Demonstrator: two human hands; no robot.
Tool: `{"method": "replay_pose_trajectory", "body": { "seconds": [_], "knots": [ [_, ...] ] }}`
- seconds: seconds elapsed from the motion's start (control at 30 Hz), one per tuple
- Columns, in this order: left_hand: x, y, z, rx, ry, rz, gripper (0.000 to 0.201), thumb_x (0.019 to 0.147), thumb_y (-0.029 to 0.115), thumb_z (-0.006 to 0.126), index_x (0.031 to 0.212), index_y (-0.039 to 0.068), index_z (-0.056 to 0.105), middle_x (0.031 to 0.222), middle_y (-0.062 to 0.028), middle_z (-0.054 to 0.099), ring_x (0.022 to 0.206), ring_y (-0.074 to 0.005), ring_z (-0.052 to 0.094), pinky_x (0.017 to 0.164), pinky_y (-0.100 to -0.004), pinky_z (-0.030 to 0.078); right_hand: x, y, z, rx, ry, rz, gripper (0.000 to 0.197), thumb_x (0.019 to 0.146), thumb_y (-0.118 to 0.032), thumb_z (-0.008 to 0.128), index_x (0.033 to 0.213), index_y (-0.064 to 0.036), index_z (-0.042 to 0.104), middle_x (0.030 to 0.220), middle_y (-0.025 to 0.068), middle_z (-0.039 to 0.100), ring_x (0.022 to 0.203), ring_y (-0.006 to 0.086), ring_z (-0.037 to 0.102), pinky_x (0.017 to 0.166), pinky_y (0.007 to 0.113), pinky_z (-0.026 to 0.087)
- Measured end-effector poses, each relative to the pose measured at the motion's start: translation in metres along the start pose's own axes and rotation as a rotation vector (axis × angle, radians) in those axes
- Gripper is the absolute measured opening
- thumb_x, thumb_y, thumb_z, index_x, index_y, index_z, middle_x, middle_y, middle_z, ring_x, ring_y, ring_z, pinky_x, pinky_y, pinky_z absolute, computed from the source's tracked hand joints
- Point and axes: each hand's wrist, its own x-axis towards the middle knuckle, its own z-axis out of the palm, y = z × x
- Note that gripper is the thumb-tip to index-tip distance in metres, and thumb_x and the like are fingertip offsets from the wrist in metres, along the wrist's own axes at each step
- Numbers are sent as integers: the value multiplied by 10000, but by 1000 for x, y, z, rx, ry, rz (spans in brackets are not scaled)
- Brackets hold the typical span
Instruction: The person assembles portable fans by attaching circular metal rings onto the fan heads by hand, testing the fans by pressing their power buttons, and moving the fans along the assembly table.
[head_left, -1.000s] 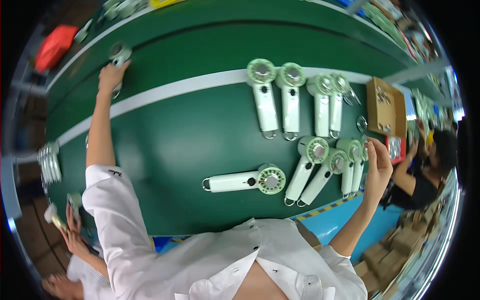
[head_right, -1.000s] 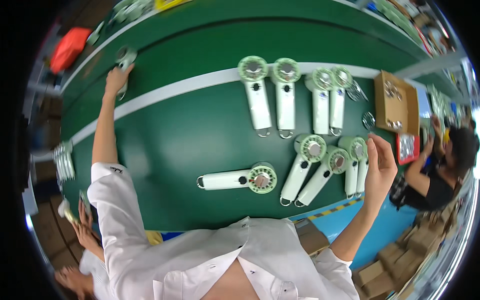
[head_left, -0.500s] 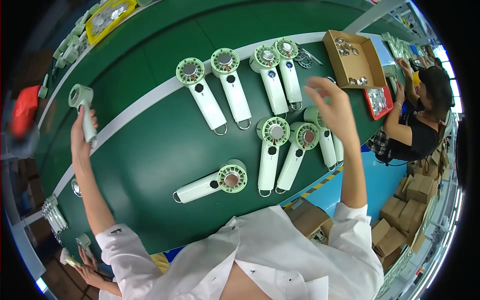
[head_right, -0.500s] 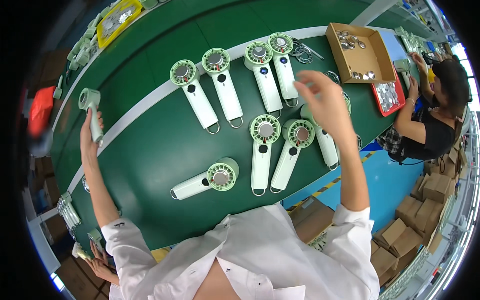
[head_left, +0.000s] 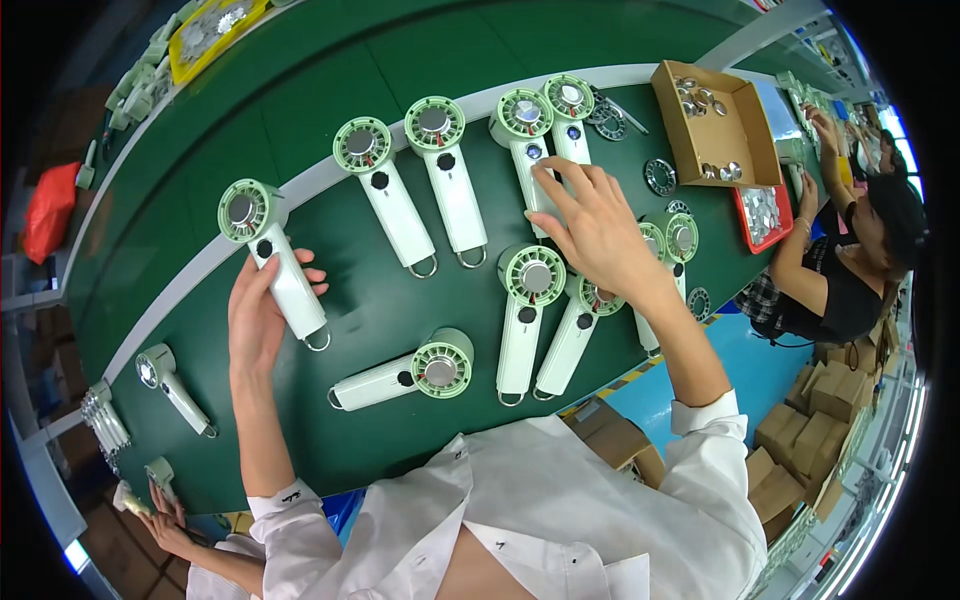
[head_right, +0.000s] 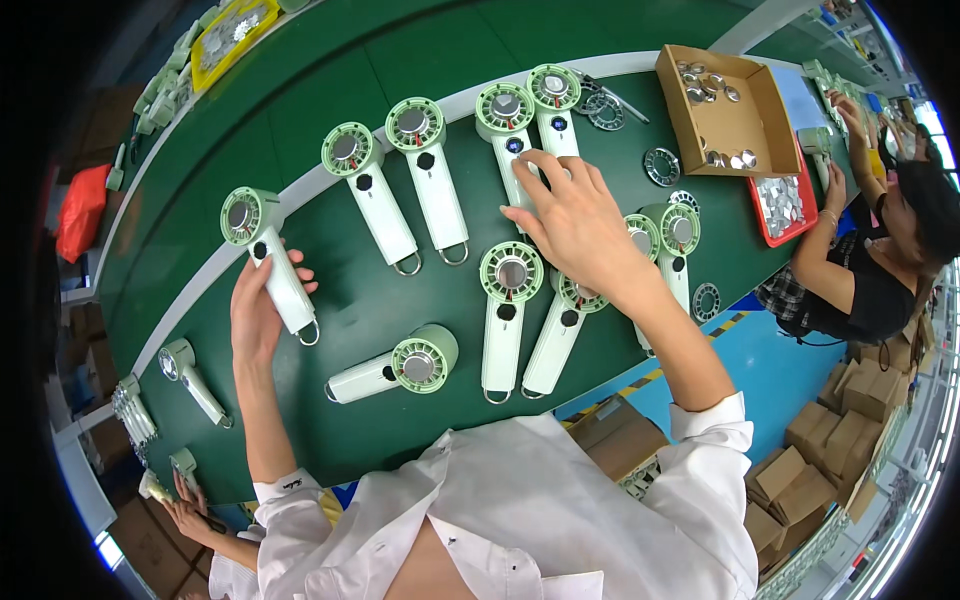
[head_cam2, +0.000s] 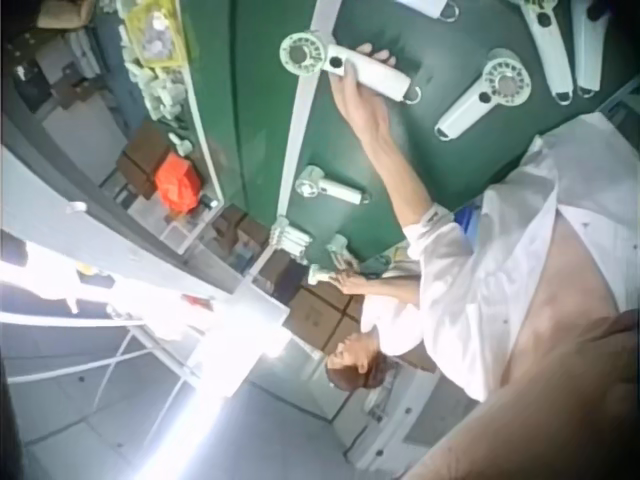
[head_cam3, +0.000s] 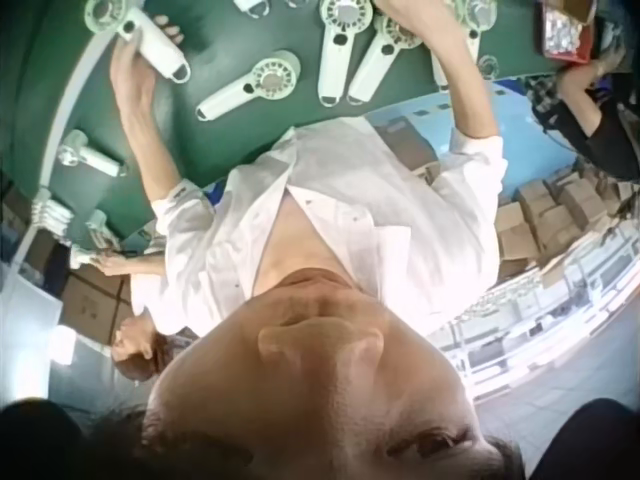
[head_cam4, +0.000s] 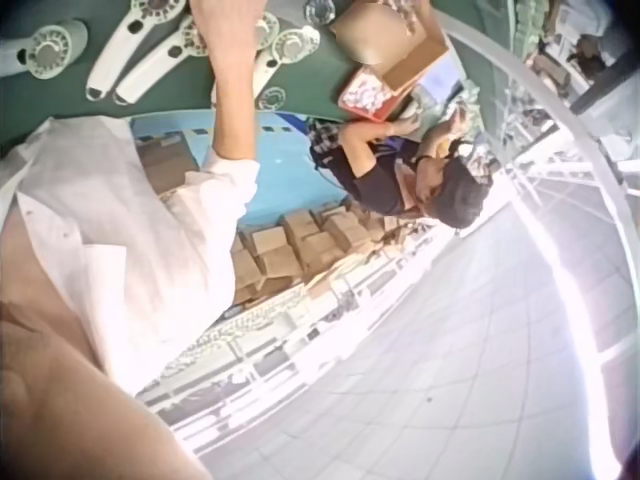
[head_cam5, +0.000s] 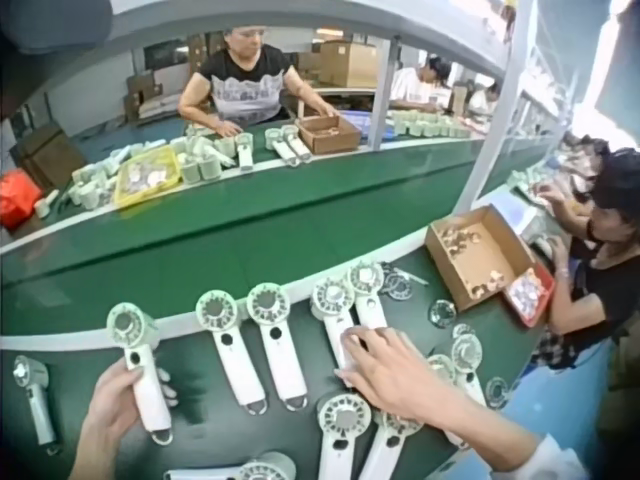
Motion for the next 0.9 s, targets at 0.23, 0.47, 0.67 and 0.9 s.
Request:
{"method": "replay_pose_trajectory", "body": {
  "seconds": [0.23, 0.47, 0.67, 0.9],
  "knots": [
    [-2, -1, 12, 13, 27, -20, 385, 1030, 183, 499, 1334, -42, 426, 1151, -215, 645, 947, -304, 695, 841, -453, 599, 1, 0, 2, 69, -4, -4, 490, 948, -240, 658, 1354, 8, 542, 1388, 131, 497, 1193, 357, 495, 1038, 454, 401],
    [4, -8, 16, -23, 7, -57, 379, 1028, 188, 522, 1332, -25, 447, 1139, -198, 662, 945, -301, 700, 821, -435, 604, 0, 0, -2, 45, -12, 47, 493, 919, -241, 702, 1329, 0, 574, 1383, 153, 496, 1215, 361, 487, 1035, 460, 396],
    [-5, -9, 6, 0, 75, -12, 385, 1033, 192, 502, 1325, -51, 442, 1145, -212, 649, 935, -293, 694, 826, -443, 603, -3, 10, -3, 40, 58, 120, 579, 954, -320, 667, 1391, 23, 502, 1396, 192, 484, 1242, 384, 477, 1055, 478, 387],
    [-3, -10, -2, 19, 86, -11, 394, 1032, 197, 496, 1329, -55, 444, 1129, -206, 646, 916, -273, 691, 817, -434, 606, -3, 24, 3, -38, 25, 204, 602, 982, -370, 628, 1406, 32, 484, 1403, 227, 469, 1237, 422, 487, 1083, 500, 373]
  ]
}}
